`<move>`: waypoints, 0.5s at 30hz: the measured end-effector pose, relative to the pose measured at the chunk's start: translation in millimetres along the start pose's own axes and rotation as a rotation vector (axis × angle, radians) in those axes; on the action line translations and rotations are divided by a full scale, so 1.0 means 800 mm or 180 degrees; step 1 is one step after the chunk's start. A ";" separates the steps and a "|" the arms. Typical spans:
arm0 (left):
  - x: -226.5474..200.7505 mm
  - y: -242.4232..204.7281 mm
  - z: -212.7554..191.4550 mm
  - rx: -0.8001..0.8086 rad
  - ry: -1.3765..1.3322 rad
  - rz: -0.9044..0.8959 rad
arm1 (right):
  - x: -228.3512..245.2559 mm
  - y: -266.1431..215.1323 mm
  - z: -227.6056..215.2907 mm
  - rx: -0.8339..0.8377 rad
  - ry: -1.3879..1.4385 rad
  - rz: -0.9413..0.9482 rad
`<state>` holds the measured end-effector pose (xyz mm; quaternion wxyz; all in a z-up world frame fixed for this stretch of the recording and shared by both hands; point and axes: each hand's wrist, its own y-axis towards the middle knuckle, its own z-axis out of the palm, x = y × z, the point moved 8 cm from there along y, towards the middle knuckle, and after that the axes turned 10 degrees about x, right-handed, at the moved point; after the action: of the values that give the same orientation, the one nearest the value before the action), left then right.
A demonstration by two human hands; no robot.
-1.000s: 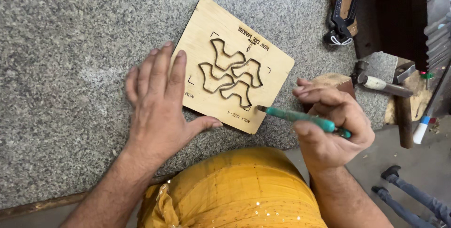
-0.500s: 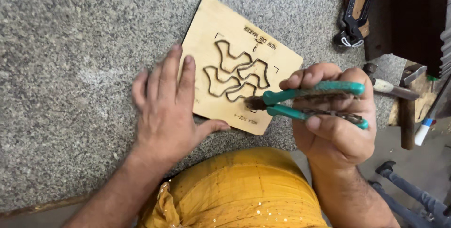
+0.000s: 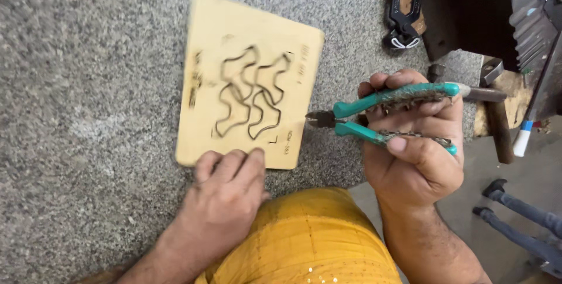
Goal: The person uses pliers to bend and shape a metal piece on a wooden template. They then use a hammer and a wooden block to flatten the metal piece. The person repeats this process for multiple metal pieces.
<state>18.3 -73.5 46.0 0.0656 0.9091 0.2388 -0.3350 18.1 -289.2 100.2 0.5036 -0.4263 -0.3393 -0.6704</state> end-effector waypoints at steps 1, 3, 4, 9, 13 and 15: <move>-0.002 0.004 -0.001 0.0043 0.0116 0.0045 | -0.002 0.002 0.002 0.0029 0.0024 -0.0024; -0.007 0.013 0.001 0.0133 0.0330 0.0132 | -0.007 0.010 0.005 0.0094 0.0080 -0.0047; -0.006 0.015 0.000 0.0132 0.0253 0.0180 | -0.010 0.011 0.007 0.0104 0.0084 -0.0045; 0.014 0.012 -0.022 -0.0238 -0.0474 0.0126 | -0.027 0.028 0.017 0.0220 0.0116 0.0090; 0.070 0.000 -0.053 -0.0810 -0.0241 -0.0867 | -0.042 0.041 0.029 0.0484 -0.0164 0.0213; 0.094 -0.002 -0.063 -0.0967 -0.0261 -0.1030 | -0.047 0.050 0.040 0.0729 -0.0638 0.0114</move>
<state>96.3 -28.8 36.3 0.1568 0.8242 0.4264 -0.3381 68.7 -257.1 80.2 0.5244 -0.4368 -0.4544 -0.5724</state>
